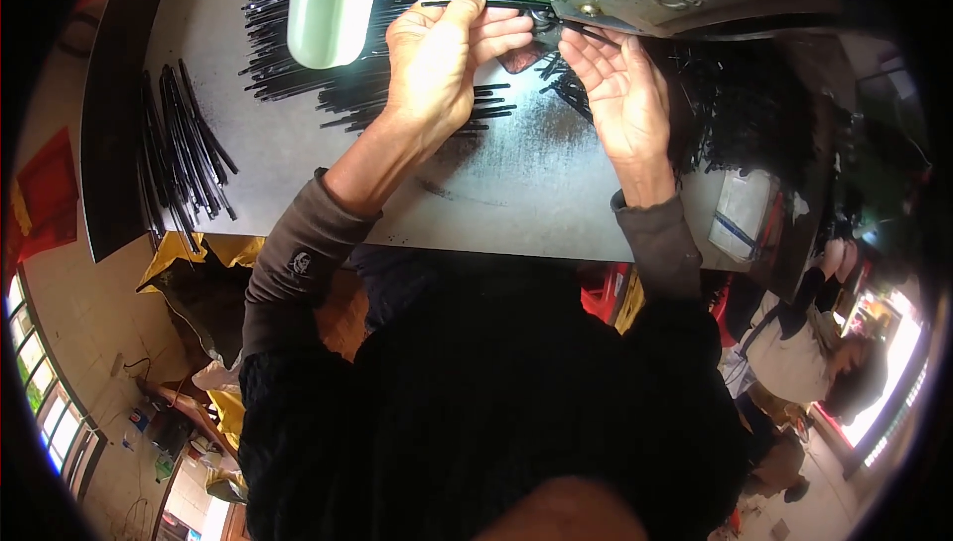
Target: The person inserts thin black rods into a mechanical assembly using an industrial machine.
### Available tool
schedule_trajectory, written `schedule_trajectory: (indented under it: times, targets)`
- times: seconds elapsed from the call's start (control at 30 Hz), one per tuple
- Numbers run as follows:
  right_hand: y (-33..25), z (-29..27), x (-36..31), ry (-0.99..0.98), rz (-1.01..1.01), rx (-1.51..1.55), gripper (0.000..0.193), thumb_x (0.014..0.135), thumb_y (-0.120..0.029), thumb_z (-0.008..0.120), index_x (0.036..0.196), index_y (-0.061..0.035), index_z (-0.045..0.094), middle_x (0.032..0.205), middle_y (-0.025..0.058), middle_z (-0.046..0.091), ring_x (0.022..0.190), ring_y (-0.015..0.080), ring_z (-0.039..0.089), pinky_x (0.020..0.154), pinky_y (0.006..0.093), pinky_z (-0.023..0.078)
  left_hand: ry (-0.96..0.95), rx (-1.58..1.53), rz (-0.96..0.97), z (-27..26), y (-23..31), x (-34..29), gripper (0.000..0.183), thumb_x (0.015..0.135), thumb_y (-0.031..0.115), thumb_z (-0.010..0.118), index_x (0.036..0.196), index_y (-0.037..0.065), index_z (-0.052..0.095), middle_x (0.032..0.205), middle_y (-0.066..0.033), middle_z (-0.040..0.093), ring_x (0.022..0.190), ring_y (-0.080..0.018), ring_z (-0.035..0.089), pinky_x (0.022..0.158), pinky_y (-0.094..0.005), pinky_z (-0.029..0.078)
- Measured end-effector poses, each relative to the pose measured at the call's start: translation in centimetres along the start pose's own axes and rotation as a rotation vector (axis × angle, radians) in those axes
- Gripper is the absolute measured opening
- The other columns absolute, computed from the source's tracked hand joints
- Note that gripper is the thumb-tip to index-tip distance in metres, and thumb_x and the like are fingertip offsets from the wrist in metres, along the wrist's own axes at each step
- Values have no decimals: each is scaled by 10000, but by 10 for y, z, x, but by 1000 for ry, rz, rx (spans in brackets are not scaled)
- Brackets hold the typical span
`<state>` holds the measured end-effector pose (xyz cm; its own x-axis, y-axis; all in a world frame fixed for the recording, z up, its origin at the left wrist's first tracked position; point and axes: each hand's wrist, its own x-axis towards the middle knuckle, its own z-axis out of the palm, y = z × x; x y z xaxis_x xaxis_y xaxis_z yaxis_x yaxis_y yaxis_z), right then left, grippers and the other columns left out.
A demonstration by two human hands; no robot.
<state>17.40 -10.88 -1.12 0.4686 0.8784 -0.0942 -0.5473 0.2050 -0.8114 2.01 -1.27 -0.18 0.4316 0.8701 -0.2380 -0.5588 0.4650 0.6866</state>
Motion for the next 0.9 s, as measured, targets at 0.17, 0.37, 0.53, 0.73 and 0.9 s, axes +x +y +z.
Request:
schedule_trajectory:
  times: [0.17,0.37,0.53,0.73,0.9]
  targets:
    - [0,4,-3,11,-7,21,333,991,-213,371,1059,82,507,1031,238,582,988,371,605,904,472,506,-27,-11,11,2,3,-1,149,907,59,525,968,-76,513,868,-262,627,755,-320,675,676,-365,604]
    - [1,7,-2,9,-28,43,324,992,-211,375,1061,77,507,1034,248,584,992,374,605,903,467,506,-33,-21,4,0,2,-2,152,907,68,531,965,-72,525,858,-254,632,749,-318,675,666,-370,602]
    - [2,7,-4,-4,-38,27,321,992,-215,380,1067,71,505,1049,260,581,1014,378,594,917,474,496,-41,-15,3,-1,1,-2,151,907,68,531,957,-74,531,852,-252,632,744,-315,676,663,-368,602]
    - [5,8,-3,30,-57,65,317,991,-210,381,1070,70,507,1046,264,583,1026,380,587,925,477,489,-47,-3,16,0,0,0,153,908,66,525,943,-83,532,851,-254,630,739,-316,676,662,-367,603]
    - [8,11,-4,22,-49,85,314,988,-206,390,1079,71,507,1049,260,583,1017,382,590,923,480,489,-82,39,-19,-9,2,2,156,910,92,535,969,-52,551,947,-247,628,878,-352,654,801,-423,568]
